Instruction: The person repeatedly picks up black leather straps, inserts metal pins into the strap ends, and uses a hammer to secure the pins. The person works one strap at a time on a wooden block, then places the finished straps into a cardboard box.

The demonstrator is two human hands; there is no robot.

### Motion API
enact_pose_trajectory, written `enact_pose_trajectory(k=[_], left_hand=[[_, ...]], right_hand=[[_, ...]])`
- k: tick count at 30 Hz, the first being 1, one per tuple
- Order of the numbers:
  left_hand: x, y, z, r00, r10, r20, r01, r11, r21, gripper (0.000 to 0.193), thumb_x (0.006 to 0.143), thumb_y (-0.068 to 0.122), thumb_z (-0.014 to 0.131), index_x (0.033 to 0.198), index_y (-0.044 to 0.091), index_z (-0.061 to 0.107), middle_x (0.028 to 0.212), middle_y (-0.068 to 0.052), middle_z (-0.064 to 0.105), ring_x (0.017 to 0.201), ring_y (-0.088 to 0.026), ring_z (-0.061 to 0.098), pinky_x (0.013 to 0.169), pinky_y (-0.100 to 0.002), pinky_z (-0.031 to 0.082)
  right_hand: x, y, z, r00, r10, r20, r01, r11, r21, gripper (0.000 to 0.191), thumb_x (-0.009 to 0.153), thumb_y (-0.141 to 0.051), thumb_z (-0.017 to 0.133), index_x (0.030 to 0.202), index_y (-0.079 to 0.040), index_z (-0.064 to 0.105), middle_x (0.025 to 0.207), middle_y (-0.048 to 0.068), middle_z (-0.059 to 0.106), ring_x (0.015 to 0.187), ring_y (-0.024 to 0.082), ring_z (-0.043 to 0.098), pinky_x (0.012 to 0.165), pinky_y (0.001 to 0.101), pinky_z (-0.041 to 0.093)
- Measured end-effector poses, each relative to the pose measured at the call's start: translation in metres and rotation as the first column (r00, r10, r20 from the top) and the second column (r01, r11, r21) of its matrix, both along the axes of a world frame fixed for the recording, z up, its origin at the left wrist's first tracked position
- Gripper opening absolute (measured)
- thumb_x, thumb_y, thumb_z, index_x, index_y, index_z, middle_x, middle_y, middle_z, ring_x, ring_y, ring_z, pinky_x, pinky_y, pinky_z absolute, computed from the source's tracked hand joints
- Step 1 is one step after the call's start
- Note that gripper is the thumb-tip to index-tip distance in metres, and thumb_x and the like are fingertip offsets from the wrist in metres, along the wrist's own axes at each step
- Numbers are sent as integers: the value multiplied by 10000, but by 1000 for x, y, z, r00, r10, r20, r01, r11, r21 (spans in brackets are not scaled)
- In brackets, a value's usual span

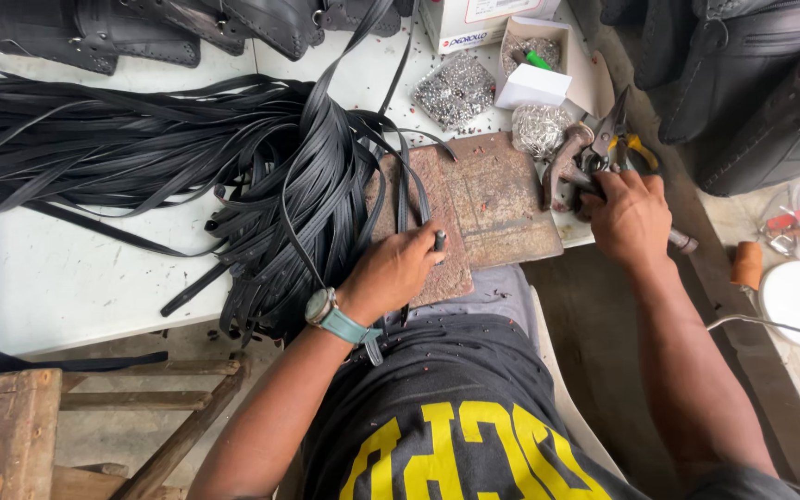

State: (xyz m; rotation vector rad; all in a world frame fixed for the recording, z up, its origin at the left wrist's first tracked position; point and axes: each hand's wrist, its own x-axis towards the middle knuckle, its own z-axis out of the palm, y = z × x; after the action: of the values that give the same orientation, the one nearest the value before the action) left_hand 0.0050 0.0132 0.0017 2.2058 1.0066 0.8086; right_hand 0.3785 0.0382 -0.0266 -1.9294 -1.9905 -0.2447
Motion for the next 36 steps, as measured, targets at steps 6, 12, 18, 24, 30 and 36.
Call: enact_pose_trajectory(k=[6,12,18,24,30,36], left_hand=[[3,-11,2,999,45,-9,-42,980,194,227,954,129,671,1140,19,602,927,-166,743,913,-364,709,893,-470,513],[6,-12,-5,997,65,-49,-55,983,178,254,969,124,658,1175,-8,590,951,-166,737,934,-370,694,1017,-479,463],[5,-13,-5,995,76,-59,-63,977,204,260,953,107,654,1168,-26,593,982,-192,726,964,-386,675,968,-487,481],[8,-15,1,999,50,13,-52,980,191,255,934,95,661,1154,-28,622,949,-208,719,942,-395,679,891,-477,509],[6,-14,-7,999,46,2,-45,964,261,292,952,80,651,1187,-78,581,918,-208,705,883,-389,669,908,-495,515],[2,-17,-7,929,237,285,-190,964,-185,149,977,123,654,1063,3,634,980,-160,718,935,-307,693,857,-442,554]], right_hand=[[-12,-8,30,939,48,-340,-37,999,37,303,1028,-253,734,1224,-28,681,1013,136,660,919,320,631,793,449,518],[-27,-40,106,368,346,-863,-14,930,366,223,1065,-230,624,1133,-37,533,804,-13,514,596,72,470,551,259,441],[-92,-51,116,879,477,15,-475,877,-72,317,769,-207,718,1043,-159,564,755,121,638,629,351,640,584,451,510],[-52,-66,177,787,447,-426,-162,815,556,170,1088,-111,659,999,-33,536,788,86,563,656,225,515,628,379,426],[-81,-66,134,914,359,187,-311,919,-244,127,788,-299,692,835,-214,611,755,53,686,740,263,696,689,395,553],[-33,-43,88,987,143,-76,-149,986,-71,216,936,-215,699,1103,-106,617,979,127,699,911,371,681,756,488,537]])
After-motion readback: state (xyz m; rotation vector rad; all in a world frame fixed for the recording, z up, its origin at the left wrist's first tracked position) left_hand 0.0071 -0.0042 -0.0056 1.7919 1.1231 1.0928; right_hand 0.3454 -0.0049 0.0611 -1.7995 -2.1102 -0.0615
